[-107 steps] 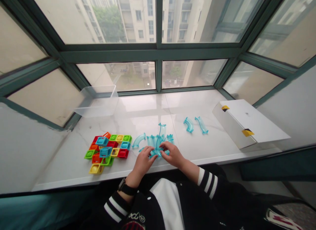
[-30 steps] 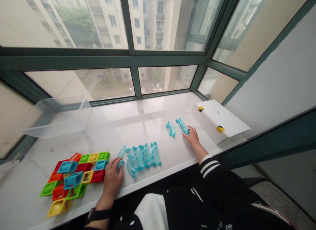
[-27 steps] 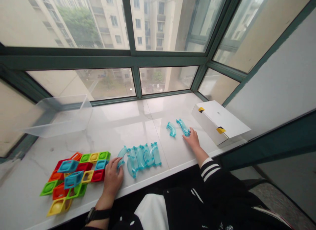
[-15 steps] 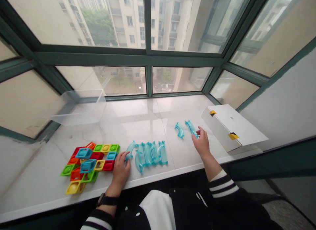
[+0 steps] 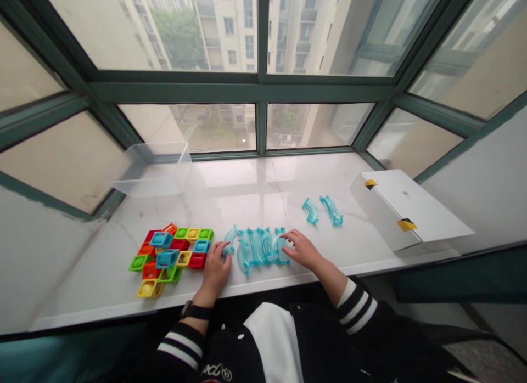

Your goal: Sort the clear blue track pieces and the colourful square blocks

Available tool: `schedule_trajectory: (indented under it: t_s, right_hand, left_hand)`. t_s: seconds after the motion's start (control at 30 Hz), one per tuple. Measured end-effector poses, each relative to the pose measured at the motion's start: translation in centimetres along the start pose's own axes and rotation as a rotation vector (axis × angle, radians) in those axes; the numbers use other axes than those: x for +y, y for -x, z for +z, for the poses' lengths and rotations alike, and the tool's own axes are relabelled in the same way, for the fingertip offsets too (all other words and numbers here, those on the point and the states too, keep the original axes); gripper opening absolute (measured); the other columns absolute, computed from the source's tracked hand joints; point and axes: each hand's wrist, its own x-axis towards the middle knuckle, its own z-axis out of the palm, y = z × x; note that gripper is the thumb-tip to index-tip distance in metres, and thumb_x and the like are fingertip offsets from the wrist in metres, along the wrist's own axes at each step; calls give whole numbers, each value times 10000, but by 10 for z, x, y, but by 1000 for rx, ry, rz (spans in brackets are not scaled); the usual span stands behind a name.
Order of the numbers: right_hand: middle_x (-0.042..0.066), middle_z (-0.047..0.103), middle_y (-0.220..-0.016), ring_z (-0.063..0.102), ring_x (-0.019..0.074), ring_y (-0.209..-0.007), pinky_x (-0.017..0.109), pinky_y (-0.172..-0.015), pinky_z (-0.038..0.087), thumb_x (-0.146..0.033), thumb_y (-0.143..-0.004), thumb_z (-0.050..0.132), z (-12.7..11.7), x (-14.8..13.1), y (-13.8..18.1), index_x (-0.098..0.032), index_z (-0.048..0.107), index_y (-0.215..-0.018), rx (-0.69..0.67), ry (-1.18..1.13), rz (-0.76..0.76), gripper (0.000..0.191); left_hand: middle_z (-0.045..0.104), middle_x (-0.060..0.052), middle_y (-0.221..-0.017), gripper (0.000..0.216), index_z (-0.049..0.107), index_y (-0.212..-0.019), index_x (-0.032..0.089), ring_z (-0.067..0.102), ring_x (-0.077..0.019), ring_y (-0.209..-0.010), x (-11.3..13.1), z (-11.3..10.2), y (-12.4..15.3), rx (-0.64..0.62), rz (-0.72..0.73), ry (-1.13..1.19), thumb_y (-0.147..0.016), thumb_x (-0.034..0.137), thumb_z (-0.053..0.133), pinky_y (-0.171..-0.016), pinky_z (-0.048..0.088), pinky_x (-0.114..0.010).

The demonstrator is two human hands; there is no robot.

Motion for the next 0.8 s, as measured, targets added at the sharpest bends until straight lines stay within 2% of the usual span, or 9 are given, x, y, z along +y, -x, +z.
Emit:
schedule_trajectory:
  t_s: [0.27,0.37,0.47,0.53,0.63,0.8]
  right_hand:
    - [40,613,-1088,667,196,-962,373,-919,591,-174,-894,727,12,-3,12,-283,717,-1226,26,-1,-2,350]
    - [56,627,-1080,655,226,-1018,417,-978,568,-175,-897,724,11,-7,12,-269,715,-1231,86,32,-56,347]
    - [93,658,-1138,628,276,-1122,482,-1039,525,-201,-882,757,10,-16,8,-250,719,-1208,132,103,-128,331]
    - [109,668,-1226,613,296,-1184,509,-1071,498,-236,-868,788,11,-23,3,-254,715,-1219,101,141,-190,360]
    - [122,641,-1381,561,326,-1325,541,-1140,441,-307,-846,829,20,-36,-4,-271,682,-1314,-18,196,-291,492]
    - [148,494,-1602,348,399,-1546,633,-1248,274,-418,-795,881,47,-51,-15,-294,571,-1497,-173,344,-322,777]
  left_hand:
    - [632,-97,-1151,297,716,-1167,224,654,-261,-1096,2,-1,-2,-38,61,-9,-917,220,556,-982,573,-429]
    - [656,-94,-1103,245,727,-1138,231,651,-275,-1066,9,-5,-2,-32,107,-61,-948,277,580,-992,555,-456]
    - [669,-111,-1178,269,701,-1208,233,635,-299,-1128,25,-10,1,-48,184,-98,-969,316,610,-1051,516,-507]
    - [646,-126,-1296,322,665,-1275,238,607,-314,-1228,37,-13,5,-105,252,-94,-972,346,642,-1112,477,-540]
    - [599,-137,-1417,404,634,-1309,249,536,-345,-1369,52,-12,9,-205,335,-87,-943,401,709,-1166,439,-574]
    - [615,-133,-1412,393,643,-1274,255,545,-353,-1378,56,0,15,-261,375,-95,-917,389,734,-1159,465,-585]
